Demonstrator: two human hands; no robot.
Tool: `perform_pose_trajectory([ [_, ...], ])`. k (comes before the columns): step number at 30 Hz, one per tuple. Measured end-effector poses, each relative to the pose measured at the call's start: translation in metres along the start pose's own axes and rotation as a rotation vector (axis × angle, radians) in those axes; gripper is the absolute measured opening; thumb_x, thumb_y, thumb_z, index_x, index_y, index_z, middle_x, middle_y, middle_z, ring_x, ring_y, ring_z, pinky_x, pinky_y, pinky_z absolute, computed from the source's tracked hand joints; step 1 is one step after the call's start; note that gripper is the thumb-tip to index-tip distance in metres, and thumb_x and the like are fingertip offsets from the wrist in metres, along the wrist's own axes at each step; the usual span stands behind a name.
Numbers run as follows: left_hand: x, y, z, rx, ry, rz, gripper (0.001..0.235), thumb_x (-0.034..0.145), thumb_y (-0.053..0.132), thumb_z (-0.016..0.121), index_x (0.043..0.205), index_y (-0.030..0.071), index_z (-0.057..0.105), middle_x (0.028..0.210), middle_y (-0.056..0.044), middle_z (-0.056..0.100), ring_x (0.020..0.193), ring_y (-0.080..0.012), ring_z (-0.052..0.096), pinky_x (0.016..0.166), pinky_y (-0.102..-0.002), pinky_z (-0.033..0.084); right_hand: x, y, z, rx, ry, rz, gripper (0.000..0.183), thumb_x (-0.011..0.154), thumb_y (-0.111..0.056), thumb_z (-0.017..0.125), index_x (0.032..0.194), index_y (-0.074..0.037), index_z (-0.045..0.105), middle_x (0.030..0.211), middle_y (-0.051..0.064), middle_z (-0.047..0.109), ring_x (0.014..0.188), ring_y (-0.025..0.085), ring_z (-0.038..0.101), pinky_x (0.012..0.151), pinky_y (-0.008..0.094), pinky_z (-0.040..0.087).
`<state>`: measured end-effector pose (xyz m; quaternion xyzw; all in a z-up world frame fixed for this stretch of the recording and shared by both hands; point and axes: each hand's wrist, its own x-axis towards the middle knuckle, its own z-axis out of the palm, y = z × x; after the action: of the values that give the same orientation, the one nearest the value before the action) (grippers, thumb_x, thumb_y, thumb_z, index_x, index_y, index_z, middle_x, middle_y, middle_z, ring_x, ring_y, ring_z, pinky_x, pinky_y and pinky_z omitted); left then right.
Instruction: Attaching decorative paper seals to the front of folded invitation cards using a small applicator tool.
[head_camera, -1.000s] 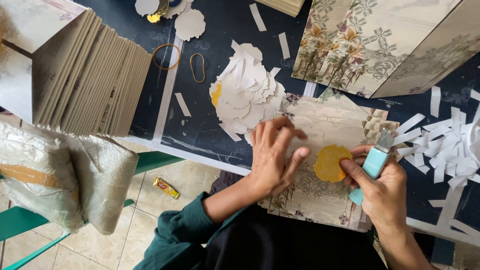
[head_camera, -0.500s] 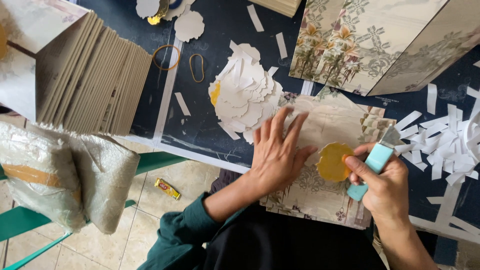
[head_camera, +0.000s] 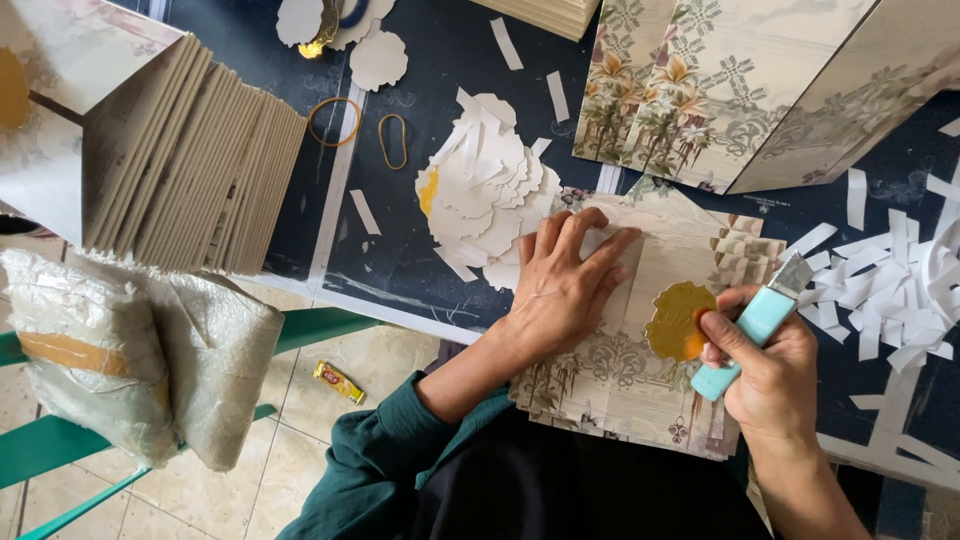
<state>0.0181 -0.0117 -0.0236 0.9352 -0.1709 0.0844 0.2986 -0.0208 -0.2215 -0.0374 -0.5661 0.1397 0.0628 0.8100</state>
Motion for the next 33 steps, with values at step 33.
perform_pose_trajectory([
  [33, -0.037, 0.023, -0.013, -0.097, 0.021, -0.190, 0.030, 0.087, 0.039, 0.051, 0.074, 0.013, 0.058, 0.103, -0.004, 0.046, 0.089, -0.0308, 0.043, 0.073, -0.046, 0.029, -0.014, -0.015, 0.033, -0.723, -0.011, -0.158, 0.015, 0.082, -0.011, 0.071, 0.094, -0.005, 0.062, 0.074, 0.006, 0.064, 0.053, 0.012, 0.058, 0.052, 0.021, 0.047],
])
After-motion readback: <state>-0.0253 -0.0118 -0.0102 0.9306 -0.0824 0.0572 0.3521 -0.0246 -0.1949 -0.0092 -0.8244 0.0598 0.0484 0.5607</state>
